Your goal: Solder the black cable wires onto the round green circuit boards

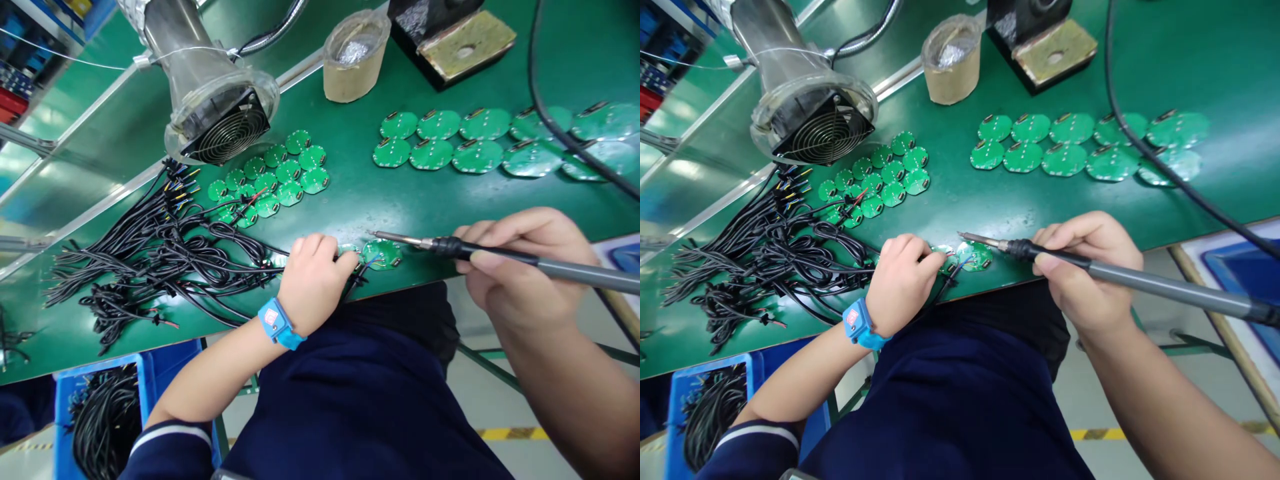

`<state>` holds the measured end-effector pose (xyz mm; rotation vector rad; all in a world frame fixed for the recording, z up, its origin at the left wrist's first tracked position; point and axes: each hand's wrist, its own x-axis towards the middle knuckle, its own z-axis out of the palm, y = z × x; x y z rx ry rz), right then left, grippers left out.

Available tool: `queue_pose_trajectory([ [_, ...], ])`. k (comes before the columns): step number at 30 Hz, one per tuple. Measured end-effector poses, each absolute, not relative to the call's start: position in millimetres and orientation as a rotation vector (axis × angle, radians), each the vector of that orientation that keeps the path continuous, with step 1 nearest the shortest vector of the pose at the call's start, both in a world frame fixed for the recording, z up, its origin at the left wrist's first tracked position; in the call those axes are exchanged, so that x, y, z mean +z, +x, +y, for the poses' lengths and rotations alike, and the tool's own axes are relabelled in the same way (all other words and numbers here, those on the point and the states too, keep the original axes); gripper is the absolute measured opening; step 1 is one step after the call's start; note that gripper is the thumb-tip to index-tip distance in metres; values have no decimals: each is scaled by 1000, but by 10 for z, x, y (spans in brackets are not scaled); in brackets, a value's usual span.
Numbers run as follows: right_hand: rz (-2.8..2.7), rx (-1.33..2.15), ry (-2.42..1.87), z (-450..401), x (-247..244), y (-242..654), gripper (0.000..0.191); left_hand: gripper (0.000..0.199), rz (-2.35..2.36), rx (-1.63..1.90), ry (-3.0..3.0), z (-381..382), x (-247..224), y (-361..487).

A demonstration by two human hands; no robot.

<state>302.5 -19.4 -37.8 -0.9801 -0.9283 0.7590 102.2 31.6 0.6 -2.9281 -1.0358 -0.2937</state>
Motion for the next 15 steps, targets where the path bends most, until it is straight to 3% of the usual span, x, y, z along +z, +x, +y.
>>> queue_pose_trajectory([
  [5,-862,695,-1035,-170,-367,3006,21,21,-919,-130,-3066,425,128,932],
  [8,-810,700,-1081,-160,-362,2993,24,27,-1128,-216,-3004,763,221,716],
  [11,-775,709,-1073,-153,-363,2980,25,21,-1432,-306,-2649,1238,244,451],
  [15,-777,737,-1051,-154,-362,2974,23,11,-1464,-283,-2787,1661,149,235],
])
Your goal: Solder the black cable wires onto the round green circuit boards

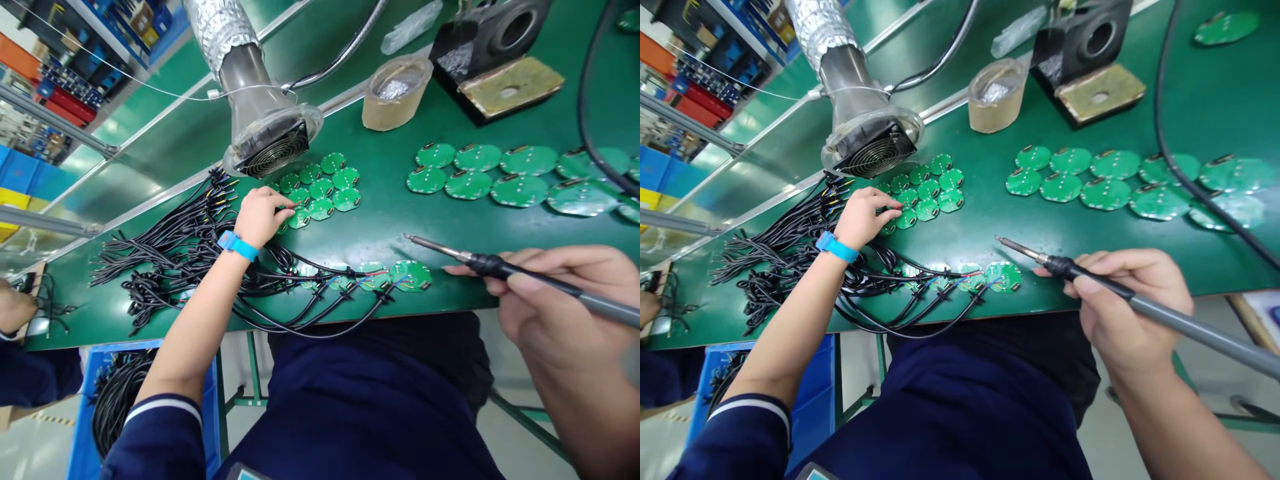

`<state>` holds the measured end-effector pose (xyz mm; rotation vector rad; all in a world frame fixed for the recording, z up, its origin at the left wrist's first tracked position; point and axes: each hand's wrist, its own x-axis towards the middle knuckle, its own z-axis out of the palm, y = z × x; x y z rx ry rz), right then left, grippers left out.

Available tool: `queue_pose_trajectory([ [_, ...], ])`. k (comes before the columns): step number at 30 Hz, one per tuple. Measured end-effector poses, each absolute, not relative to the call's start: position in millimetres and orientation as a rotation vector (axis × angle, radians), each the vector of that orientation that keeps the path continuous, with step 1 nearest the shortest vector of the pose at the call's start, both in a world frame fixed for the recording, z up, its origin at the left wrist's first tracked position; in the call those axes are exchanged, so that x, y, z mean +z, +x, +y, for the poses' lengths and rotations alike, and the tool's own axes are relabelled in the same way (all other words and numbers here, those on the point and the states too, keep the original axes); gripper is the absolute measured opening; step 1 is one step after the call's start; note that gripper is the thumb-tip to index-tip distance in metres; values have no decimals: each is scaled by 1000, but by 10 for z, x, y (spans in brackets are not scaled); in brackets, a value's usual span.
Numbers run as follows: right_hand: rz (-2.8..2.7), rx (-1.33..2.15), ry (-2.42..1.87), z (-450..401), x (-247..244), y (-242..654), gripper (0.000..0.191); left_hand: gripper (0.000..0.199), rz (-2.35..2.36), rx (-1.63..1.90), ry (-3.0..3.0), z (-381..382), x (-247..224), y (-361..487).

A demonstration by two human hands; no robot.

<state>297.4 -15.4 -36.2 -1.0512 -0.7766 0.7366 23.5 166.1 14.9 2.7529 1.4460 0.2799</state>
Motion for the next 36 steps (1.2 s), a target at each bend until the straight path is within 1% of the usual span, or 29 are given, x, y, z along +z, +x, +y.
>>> queue_pose_trajectory([
  [2,-782,738,-1029,-156,-360,2973,22,6,1323,374,2715,1687,141,170],
  [3,-783,733,-1017,-159,-360,2973,22,6,1301,484,2702,1656,168,134],
  [5,-774,733,-999,-169,-363,2976,23,9,1343,835,2634,1530,296,54],
  [8,-758,747,-1007,-201,-370,3001,23,8,1460,1463,2459,1232,609,10],
  [9,-769,742,-1012,-215,-371,3015,22,5,1453,1580,2456,1112,708,51],
  [10,-786,731,-1016,-232,-372,3033,21,4,1425,1587,2504,985,782,128],
  [11,-808,718,-1022,-250,-374,3053,20,3,1396,1504,2569,856,823,242],
  [13,-850,685,-1055,-293,-381,3096,18,2,1300,1155,2689,610,781,554],
  [14,-870,667,-1074,-317,-388,3117,18,1,1246,970,2698,509,700,728],
  [15,-891,648,-1094,-343,-396,3136,17,4,1202,829,2673,428,590,897],
  [17,-931,619,-1105,-393,-414,3166,17,11,1157,628,2646,337,329,1175],
  [19,-960,623,-1083,-438,-428,3178,15,17,1198,524,2627,325,104,1336],
  [22,-971,663,-1056,-481,-434,3176,14,18,1223,495,2599,364,-46,1399],
  [29,-986,725,-1053,-504,-443,3165,14,19,1195,513,2628,361,-12,1387],
  [36,-975,711,-1080,-536,-464,3171,14,22,1189,510,2665,361,-67,1391],
])
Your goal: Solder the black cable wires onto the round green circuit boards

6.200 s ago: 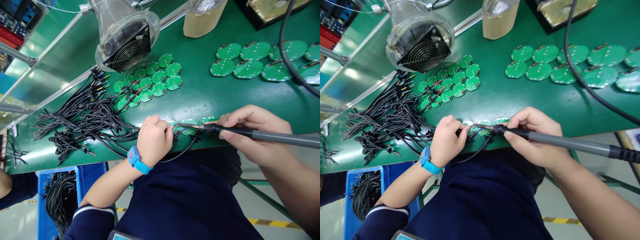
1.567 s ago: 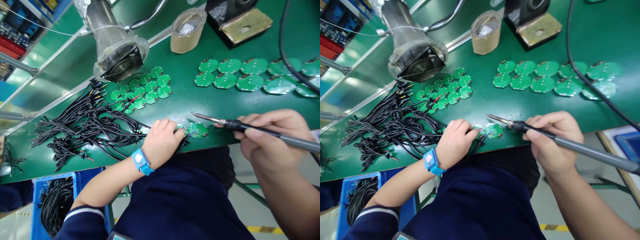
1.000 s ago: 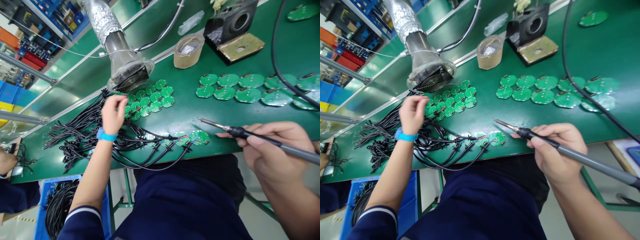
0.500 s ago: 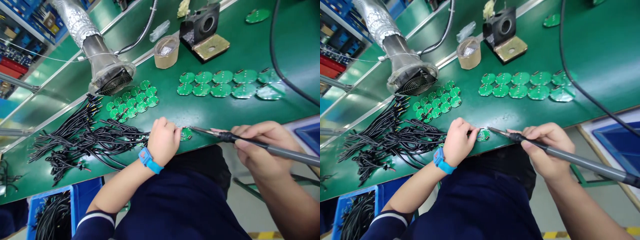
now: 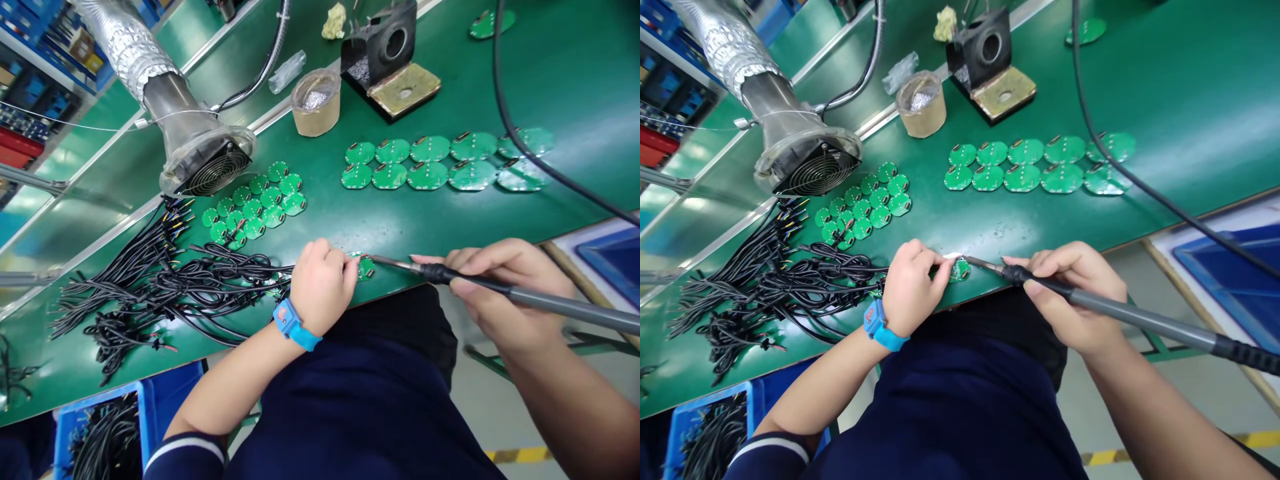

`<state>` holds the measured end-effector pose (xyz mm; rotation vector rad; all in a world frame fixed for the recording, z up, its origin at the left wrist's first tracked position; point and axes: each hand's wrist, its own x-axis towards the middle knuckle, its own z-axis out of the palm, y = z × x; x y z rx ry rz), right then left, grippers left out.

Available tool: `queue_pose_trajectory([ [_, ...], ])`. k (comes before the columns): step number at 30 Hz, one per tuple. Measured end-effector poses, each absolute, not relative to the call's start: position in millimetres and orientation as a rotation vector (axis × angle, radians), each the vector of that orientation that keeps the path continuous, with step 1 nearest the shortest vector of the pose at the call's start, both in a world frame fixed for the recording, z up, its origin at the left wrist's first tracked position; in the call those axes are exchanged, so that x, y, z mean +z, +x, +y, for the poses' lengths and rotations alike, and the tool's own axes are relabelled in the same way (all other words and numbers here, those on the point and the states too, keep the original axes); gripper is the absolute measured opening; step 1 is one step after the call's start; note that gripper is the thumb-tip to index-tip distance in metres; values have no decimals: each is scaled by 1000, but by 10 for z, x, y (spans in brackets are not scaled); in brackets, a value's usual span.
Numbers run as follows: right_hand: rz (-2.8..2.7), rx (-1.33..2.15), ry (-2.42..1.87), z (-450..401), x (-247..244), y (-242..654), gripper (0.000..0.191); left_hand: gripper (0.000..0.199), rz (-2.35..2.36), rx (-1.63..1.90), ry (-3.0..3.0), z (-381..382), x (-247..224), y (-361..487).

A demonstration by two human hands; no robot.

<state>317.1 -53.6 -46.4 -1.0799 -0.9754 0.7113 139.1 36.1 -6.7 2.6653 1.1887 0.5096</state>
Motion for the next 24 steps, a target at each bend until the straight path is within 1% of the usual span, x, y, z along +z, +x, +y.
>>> queue_pose_trajectory([
  [15,-1093,727,-1069,-520,-424,3195,18,23,1194,546,2684,351,-92,1401],
  [24,-943,627,-1065,-491,-388,3231,14,26,1190,531,2698,347,-103,1397],
])
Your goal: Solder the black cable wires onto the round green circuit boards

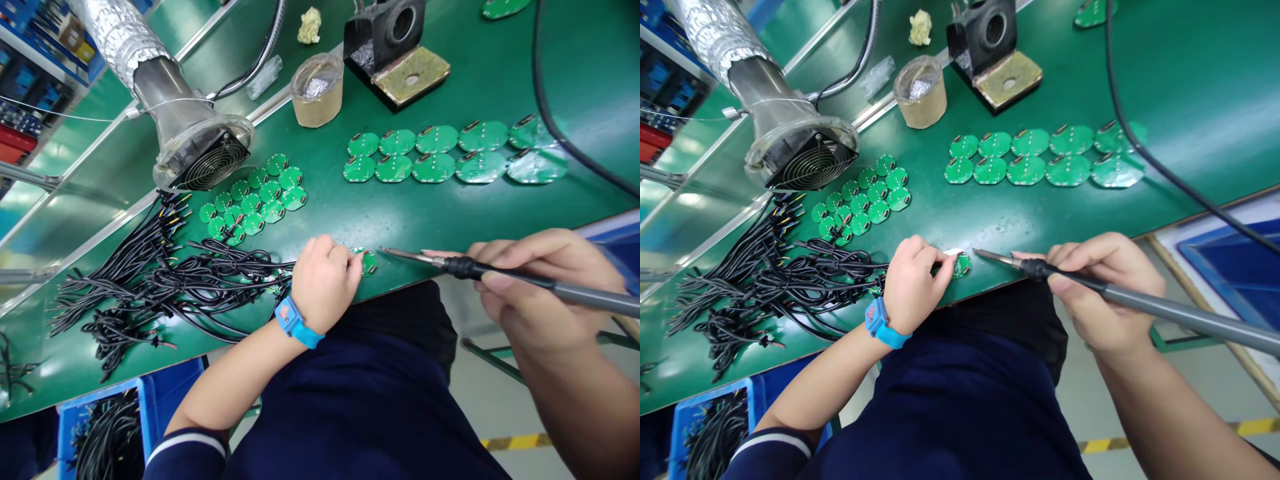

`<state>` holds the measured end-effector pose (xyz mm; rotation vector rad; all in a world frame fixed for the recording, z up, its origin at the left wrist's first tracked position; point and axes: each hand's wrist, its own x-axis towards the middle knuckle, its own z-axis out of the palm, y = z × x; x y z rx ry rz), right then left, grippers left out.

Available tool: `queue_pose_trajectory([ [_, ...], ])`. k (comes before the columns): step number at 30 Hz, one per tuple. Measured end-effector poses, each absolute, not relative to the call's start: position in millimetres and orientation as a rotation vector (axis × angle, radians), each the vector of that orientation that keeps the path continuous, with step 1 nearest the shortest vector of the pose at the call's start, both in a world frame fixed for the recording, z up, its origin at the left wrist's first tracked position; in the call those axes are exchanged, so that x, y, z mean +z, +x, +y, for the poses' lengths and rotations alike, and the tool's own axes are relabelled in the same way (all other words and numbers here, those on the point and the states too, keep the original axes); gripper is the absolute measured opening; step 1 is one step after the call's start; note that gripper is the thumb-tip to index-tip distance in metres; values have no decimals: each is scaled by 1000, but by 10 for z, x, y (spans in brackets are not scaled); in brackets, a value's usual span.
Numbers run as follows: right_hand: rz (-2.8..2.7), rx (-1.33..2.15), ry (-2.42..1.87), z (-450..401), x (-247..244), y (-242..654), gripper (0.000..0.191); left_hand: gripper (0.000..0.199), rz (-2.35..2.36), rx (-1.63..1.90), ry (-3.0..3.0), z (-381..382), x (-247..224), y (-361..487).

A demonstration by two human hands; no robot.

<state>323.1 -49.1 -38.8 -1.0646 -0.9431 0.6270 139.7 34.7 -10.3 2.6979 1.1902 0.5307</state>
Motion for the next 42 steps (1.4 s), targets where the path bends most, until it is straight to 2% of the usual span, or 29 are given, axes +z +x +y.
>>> queue_pose_trajectory([
  [6,-980,742,-1039,-525,-371,3234,14,26,1112,532,2702,339,-95,1367],
  [20,-1038,692,-1117,-567,-422,3226,14,29,1099,592,2852,280,-77,1435],
  [38,-900,736,-1004,-484,-399,3260,16,25,1150,479,2780,283,-65,1446],
  [42,-863,690,-990,-446,-429,3267,18,25,1090,326,2773,298,-7,1398],
])
